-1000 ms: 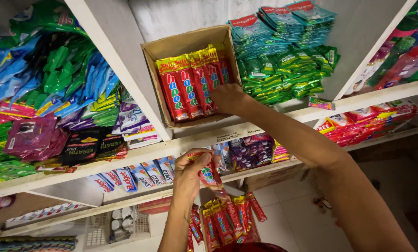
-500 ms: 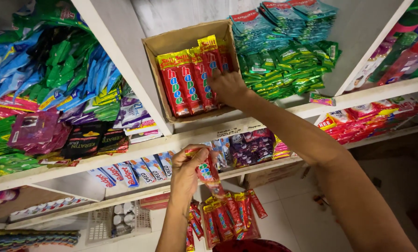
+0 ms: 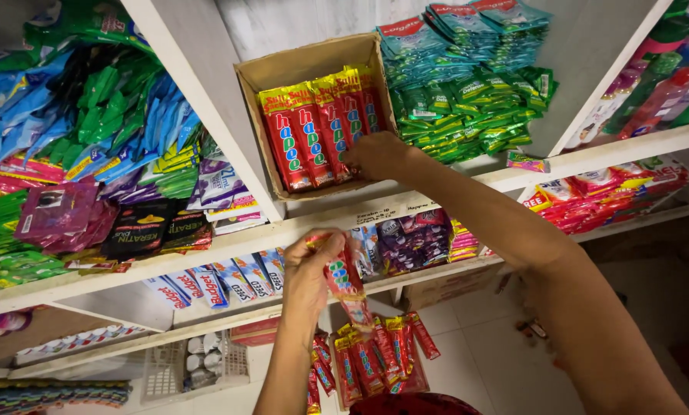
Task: Organizing small packaged snacks on store shelves, picking up fallen items, and arranging them neatly in a box.
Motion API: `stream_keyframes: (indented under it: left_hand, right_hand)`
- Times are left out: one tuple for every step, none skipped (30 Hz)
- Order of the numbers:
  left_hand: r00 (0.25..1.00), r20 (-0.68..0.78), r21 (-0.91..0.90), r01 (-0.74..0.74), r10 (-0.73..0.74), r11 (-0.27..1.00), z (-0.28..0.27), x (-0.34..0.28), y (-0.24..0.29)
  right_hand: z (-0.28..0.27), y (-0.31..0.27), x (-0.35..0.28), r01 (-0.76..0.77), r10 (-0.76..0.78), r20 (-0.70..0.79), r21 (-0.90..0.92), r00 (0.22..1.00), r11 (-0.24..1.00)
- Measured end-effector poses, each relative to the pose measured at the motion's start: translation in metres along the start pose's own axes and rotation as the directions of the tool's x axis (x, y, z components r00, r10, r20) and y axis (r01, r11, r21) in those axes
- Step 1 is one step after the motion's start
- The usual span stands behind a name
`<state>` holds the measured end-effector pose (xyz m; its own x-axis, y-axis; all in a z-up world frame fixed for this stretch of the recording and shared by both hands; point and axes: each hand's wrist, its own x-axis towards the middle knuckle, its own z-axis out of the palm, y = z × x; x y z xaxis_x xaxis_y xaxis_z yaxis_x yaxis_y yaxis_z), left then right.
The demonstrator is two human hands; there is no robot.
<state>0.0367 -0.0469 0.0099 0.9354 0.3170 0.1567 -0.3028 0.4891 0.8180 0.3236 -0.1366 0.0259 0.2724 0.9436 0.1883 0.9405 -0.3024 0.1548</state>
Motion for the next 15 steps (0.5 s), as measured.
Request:
stream_keyframes:
  left_hand:
    - [1.0,-0.001,0.0,0.001,-0.001,1.0,0.0,0.003,0.001]
    - [1.0,0.006,0.004,-0.022,0.022,1.0,0.0,0.007,0.002]
    - [0.999,0.013,0.009,-0.045,0.045,0.999,0.0,0.011,0.004]
    - [0.999,0.007,0.009,-0.044,0.044,0.999,0.006,0.014,0.013]
    - [0.999,-0.041,0.028,-0.019,0.02,0.999,0.012,0.017,0.022]
    - [0.996,-0.089,0.044,0.006,-0.002,0.999,0.017,0.021,0.031]
    - [0.995,-0.095,0.043,0.005,-0.001,0.999,0.02,0.023,0.035]
    - [0.995,-0.096,0.029,-0.03,0.033,0.999,0.022,0.027,0.039]
    - [0.993,-0.096,0.015,-0.066,0.068,0.998,0.025,0.03,0.042]
    - [0.993,-0.101,0.014,-0.067,0.068,0.998,0.028,0.032,0.047]
    - [0.991,-0.102,0.0,-0.085,0.084,0.996,0.032,0.035,0.052]
    - [0.989,-0.105,-0.014,-0.102,0.1,0.995,0.036,0.037,0.056]
    - [0.989,-0.11,-0.015,-0.103,0.1,0.995,0.036,0.039,0.057]
    - [0.988,-0.086,-0.005,-0.127,0.126,0.992,0.037,0.042,0.058]
    - [0.986,-0.062,0.004,-0.152,0.152,0.988,0.037,0.045,0.059]
  right_hand:
    - [-0.009,-0.004,-0.003,0.001,-0.001,0.001,0.001,1.0,1.0]
    - [-0.018,-0.008,-0.006,-0.023,0.023,0.002,0.01,1.0,1.0]
    - [-0.027,-0.012,-0.008,-0.048,0.047,0.004,0.02,0.999,0.999]
    - [-0.034,-0.018,-0.015,-0.044,0.043,0.007,0.023,0.999,0.999]
    - [-0.042,-0.023,-0.022,-0.035,0.039,-0.05,0.091,0.998,0.995]
    - [-0.049,-0.028,-0.028,-0.021,0.038,-0.106,0.157,0.994,0.987]
    - [-0.065,-0.039,-0.037,-0.016,0.033,-0.104,0.16,0.994,0.987]
    - [-0.08,-0.048,-0.045,0.05,-0.007,-0.121,0.354,0.993,0.934]
    - [-0.096,-0.058,-0.054,0.114,-0.042,-0.146,0.533,0.988,0.838]
    - [-0.094,-0.065,-0.059,0.117,-0.046,-0.144,0.535,0.989,0.837]
    - [-0.091,-0.072,-0.065,0.175,-0.159,-0.087,0.677,0.984,0.715]
    - [-0.088,-0.079,-0.071,0.203,-0.278,-0.048,0.801,0.959,0.564]
    - [-0.081,-0.091,-0.074,0.203,-0.282,-0.045,0.802,0.958,0.561]
    - [-0.075,-0.103,-0.077,0.113,-0.234,0.016,0.841,0.972,0.529]
    - [-0.068,-0.116,-0.079,0.022,-0.189,0.082,0.871,0.979,0.491]
